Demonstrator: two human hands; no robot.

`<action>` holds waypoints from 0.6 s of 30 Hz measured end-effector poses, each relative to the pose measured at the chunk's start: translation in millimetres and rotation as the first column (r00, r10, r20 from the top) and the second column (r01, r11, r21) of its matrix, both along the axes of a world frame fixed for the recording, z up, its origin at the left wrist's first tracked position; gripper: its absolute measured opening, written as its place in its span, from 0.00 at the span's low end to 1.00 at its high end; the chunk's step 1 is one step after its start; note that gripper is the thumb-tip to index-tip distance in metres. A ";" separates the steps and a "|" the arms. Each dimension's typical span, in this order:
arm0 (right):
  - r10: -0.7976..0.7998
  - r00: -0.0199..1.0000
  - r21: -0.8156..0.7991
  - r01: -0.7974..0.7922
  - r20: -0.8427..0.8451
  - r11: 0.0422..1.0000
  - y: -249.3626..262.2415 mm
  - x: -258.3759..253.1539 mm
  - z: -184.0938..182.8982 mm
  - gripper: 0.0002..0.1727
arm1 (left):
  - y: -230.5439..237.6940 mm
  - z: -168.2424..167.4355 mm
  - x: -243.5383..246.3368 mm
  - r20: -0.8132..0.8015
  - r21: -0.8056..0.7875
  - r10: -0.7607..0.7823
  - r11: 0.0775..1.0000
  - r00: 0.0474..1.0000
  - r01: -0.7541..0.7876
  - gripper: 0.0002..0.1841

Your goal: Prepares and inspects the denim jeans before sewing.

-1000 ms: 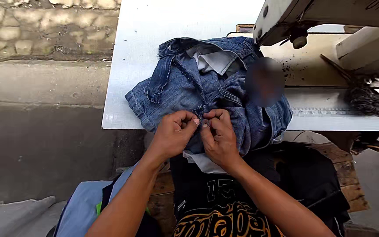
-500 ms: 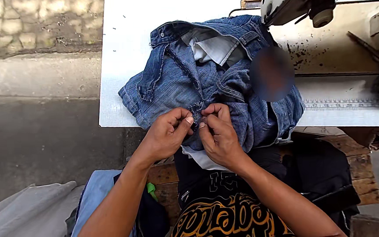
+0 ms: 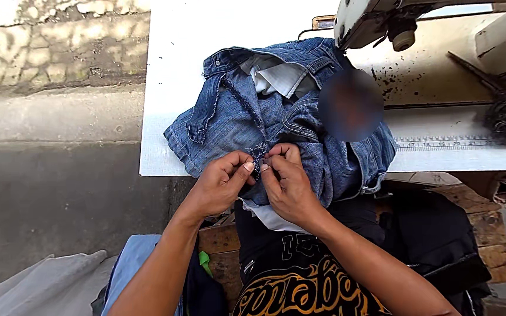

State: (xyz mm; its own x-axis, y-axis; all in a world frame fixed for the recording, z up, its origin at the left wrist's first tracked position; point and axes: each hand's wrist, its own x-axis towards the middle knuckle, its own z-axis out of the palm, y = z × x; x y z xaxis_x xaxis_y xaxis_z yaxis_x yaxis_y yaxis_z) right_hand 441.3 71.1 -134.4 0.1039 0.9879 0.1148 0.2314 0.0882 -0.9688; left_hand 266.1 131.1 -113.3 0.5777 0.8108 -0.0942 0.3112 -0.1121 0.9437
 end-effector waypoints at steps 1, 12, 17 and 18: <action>0.025 1.000 -0.005 -0.025 0.015 1.000 0.1 1.2 0.5 0.15 | -0.1 -0.4 0.0 -0.002 0.001 -0.004 1.000 1.000 0.004 0.08; -0.066 0.924 -0.086 0.036 -0.377 0.996 1.0 12.2 -1.7 0.14 | -31.0 23.7 9.1 -0.183 0.399 0.342 0.883 0.922 -0.249 0.10; -0.193 0.741 -0.007 0.247 -0.643 0.969 -7.1 -1.4 -3.4 0.17 | -35.0 6.5 57.1 -0.317 0.702 0.484 0.698 0.816 -0.141 0.14; -0.201 0.755 0.036 0.285 -0.624 0.958 -9.7 -4.8 -2.0 0.16 | -32.3 6.3 56.8 -0.348 0.706 0.473 0.700 0.809 -0.106 0.12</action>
